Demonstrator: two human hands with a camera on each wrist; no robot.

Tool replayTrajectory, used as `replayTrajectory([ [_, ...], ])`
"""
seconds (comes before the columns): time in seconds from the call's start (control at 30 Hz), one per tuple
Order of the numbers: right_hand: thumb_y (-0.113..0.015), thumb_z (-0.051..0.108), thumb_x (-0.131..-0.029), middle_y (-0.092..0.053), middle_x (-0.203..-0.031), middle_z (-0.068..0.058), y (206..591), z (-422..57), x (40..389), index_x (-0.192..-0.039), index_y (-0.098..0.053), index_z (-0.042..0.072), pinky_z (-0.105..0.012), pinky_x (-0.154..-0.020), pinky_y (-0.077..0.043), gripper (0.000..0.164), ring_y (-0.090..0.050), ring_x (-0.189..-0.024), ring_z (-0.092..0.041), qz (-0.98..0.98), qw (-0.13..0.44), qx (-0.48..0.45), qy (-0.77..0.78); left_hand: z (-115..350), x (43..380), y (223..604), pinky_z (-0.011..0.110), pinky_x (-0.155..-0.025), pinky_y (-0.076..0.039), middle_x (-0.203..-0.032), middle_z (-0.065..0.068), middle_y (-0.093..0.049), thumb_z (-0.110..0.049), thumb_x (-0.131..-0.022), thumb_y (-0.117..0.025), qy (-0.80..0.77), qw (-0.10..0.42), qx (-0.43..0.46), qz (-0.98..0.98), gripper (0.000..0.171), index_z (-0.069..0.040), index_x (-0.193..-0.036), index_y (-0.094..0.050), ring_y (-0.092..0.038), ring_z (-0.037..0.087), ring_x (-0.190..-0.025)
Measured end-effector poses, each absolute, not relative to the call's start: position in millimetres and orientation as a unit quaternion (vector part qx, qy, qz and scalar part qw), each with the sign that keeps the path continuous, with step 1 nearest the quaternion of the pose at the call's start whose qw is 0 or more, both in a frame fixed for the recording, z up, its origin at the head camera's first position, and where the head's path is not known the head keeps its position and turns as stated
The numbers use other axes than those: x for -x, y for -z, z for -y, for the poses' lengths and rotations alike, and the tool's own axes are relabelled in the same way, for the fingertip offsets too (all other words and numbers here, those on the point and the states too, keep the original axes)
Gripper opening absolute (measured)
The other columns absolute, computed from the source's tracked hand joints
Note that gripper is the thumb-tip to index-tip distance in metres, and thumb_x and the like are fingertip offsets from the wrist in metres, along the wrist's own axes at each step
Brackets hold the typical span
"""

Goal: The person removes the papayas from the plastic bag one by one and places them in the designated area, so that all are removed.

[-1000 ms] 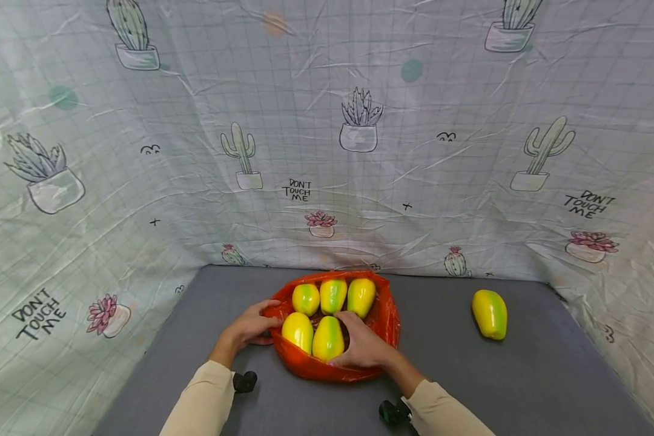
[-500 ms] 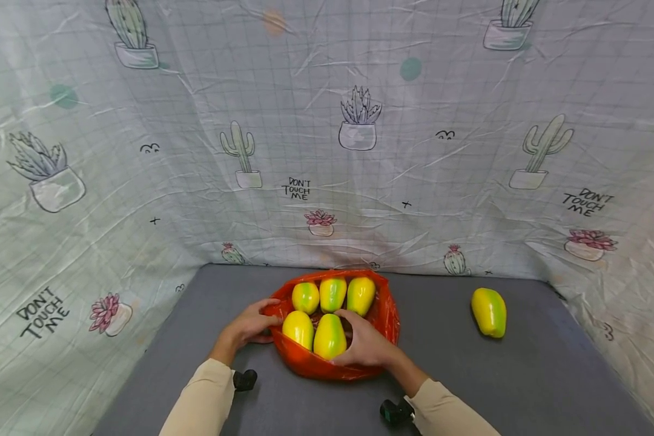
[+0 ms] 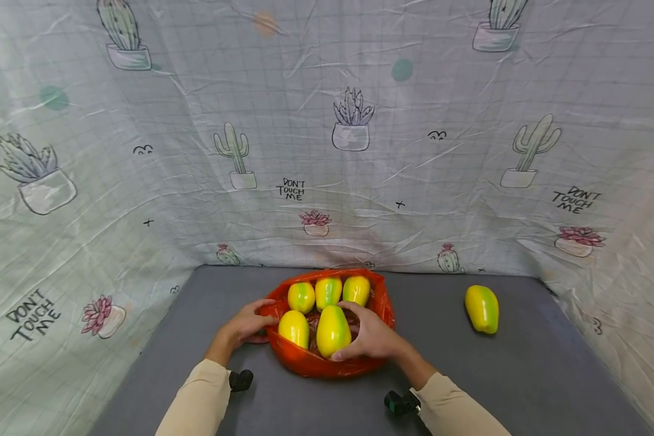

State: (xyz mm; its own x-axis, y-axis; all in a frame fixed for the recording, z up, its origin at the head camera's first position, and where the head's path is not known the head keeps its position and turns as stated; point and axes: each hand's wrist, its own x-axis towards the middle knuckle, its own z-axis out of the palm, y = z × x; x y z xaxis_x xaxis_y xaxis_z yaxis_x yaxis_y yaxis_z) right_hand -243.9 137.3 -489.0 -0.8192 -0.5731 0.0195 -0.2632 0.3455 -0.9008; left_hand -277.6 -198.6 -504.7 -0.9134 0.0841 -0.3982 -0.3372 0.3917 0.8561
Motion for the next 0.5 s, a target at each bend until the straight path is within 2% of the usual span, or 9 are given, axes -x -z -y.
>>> replayTrajectory([
  [0.13,-0.093,0.041,-0.076,-0.051,-0.15,-0.016,482,-142,245,-0.158,-0.035,0.004,-0.05,-0.11,-0.052,0.107,-0.06,-0.131,-0.032,-0.796,0.159,0.263,0.522,200,276,505,0.041,-0.077,-0.065,-0.149,0.026,-0.047,-0.02,-0.094,-0.073,-0.547,0.194,0.074,-0.811,0.068,-0.011,-0.155,-0.045,-0.067,0.027,-0.101],
  [0.33,-0.094,0.033,-0.077,-0.047,-0.154,-0.018,473,-152,247,-0.159,-0.031,0.001,-0.051,-0.114,-0.048,0.108,-0.055,-0.139,-0.037,-0.774,0.17,0.267,0.549,199,275,503,0.039,-0.076,-0.064,-0.15,0.027,-0.046,-0.019,-0.095,-0.071,-0.552,0.194,0.065,-0.808,0.067,-0.009,-0.155,-0.044,-0.067,0.027,-0.101],
  [0.5,-0.094,0.031,-0.077,-0.045,-0.155,-0.02,463,-163,246,-0.16,-0.029,0.0,-0.052,-0.112,-0.05,0.109,-0.055,-0.138,-0.04,-0.768,0.17,0.274,0.553,198,275,500,0.038,-0.075,-0.064,-0.15,0.027,-0.047,-0.018,-0.095,-0.071,-0.555,0.193,0.063,-0.806,0.066,-0.009,-0.155,-0.044,-0.067,0.027,-0.101],
])
